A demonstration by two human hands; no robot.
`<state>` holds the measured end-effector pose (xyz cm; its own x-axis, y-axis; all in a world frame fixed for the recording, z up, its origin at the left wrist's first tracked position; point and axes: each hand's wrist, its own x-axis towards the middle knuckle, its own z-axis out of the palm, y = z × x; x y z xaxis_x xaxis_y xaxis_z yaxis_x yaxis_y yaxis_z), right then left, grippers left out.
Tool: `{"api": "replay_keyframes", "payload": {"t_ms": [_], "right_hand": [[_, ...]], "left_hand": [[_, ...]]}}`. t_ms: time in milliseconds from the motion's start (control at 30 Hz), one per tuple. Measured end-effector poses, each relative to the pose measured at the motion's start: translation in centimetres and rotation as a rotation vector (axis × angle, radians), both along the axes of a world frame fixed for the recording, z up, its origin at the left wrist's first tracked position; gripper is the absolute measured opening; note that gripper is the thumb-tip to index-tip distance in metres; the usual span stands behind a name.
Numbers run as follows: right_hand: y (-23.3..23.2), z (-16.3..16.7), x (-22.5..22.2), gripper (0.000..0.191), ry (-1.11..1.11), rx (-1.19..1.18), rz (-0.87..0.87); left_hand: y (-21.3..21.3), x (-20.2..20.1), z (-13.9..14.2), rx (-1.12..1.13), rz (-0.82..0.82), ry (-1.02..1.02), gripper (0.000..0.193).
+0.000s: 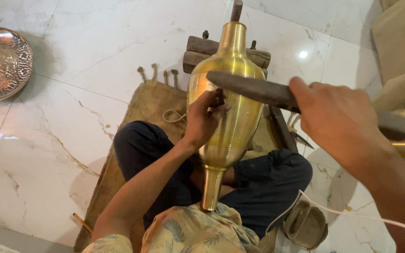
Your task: The person sits cross-legged on a floor mat holding a large brass vessel between their legs. They hold a small punch against the vessel's surface and repeatedly strike it with a wooden mallet, working over the surface to form engraved decorative lines, repositioning the punch as they go.
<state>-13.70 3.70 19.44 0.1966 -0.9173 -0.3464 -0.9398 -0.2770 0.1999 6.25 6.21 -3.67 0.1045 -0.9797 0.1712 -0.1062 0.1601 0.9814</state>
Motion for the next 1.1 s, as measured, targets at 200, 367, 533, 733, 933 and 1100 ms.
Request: {"api": "replay_keyframes", "payload": {"t_ms": [200,367,533,733,933,1100], "right_hand": [[5.0,-6.5,-5.8,0.064,-0.692,-0.327,-0.058],[10.0,-18.4,-7.9,0.071,-1.456,-0.350,-0.556],[13.0,-23.4,-7.5,0.097,-0.591,-0.057,-0.654],[13.0,-22.0,-9.0,0.091,-0.694,-0.204,-0.712],[11.0,-20.8,-9.8,0.058,-0.946,-0.436,-0.732],[9.7,-20.4,-9.1,0.074,-0.822,-0.548,-0.360]], "left_hand": [[-3.5,2.8,2.0,-0.075,-0.138,0.172,0.028],[-7.0,0.9,4.1,-0.083,-0.784,-0.344,0.041],[-9.4,0.4,5.0,-0.027,-1.091,-0.429,0.043],[-9.9,0.9,5.1,0.027,-1.134,-0.442,0.039],[-10.0,0.8,4.8,-0.114,-1.145,-0.405,0.043],[-9.9,0.9,4.1,-0.014,-1.124,-0.452,0.036]]}}
